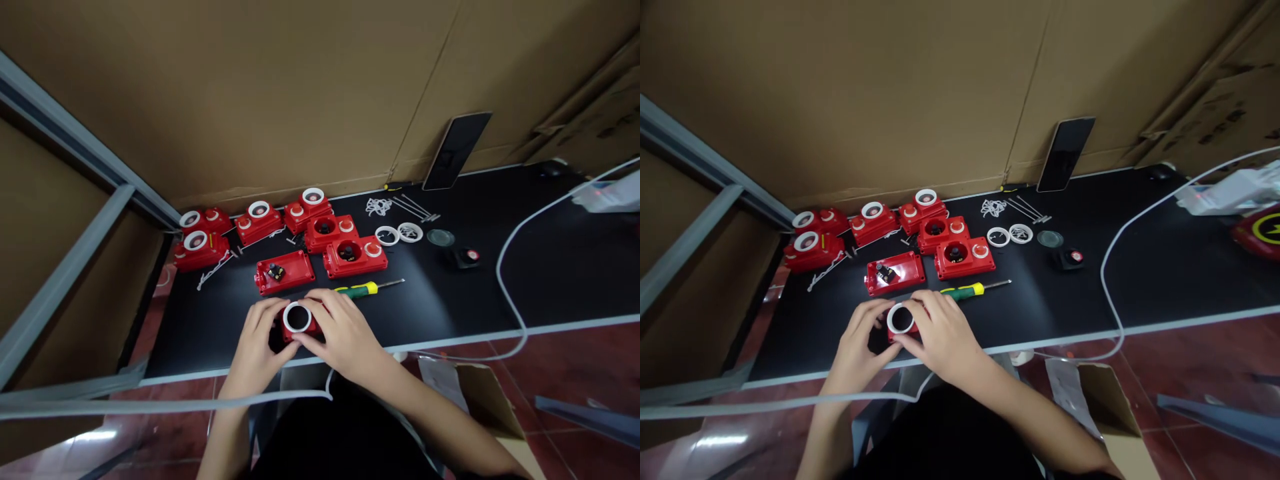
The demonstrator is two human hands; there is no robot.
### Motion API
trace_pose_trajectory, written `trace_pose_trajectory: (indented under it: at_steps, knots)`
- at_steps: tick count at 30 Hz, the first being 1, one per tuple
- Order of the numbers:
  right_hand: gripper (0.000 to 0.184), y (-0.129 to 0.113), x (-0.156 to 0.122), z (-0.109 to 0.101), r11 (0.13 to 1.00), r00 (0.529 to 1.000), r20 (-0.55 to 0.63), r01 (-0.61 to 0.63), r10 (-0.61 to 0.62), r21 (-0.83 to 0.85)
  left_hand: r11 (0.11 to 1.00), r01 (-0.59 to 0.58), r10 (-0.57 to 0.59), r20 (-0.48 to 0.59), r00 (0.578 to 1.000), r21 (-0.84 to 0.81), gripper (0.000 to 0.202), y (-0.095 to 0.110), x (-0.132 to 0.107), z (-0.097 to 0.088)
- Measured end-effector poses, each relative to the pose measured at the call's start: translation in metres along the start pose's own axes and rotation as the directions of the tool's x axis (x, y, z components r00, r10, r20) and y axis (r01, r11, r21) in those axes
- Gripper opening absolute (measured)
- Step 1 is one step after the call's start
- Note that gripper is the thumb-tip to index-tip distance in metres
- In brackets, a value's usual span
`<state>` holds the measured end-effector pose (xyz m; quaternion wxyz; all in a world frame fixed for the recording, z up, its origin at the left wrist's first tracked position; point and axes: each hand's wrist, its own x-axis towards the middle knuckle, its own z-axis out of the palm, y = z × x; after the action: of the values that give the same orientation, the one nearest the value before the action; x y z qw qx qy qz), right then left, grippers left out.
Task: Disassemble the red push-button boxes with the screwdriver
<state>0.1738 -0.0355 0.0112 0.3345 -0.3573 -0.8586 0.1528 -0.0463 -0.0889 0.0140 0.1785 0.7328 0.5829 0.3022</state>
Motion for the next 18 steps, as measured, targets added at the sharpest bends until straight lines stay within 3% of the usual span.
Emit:
trace_pose_trajectory:
  at_steps: [5, 10, 15, 18]
  knots:
    - [0.051, -0.001, 0.003, 0.007, 0.994, 0.998, -0.039, -0.047, 0.052, 0.102, 0.998, -0.008, 0.008, -0.002, 1.0, -0.058, 0.052, -0.001, -0.001, 0.006]
    - [0.044, -0.007, -0.001, 0.008, 0.988, 0.991, -0.106, -0.07, 0.085, 0.141, 0.997, -0.015, 0.012, -0.028, 1.0, -0.077, 0.041, 0.003, -0.002, 0.005]
    - [0.042, -0.004, -0.001, 0.01, 0.976, 0.983, -0.17, -0.027, 0.065, 0.216, 0.997, -0.04, 0.038, -0.038, 0.999, -0.06, 0.043, 0.001, -0.001, 0.006]
    - [0.047, 0.004, 0.001, 0.006, 0.959, 0.99, -0.137, 0.022, 0.018, 0.283, 0.997, -0.043, 0.04, -0.037, 0.999, -0.069, 0.045, -0.002, -0.001, 0.005]
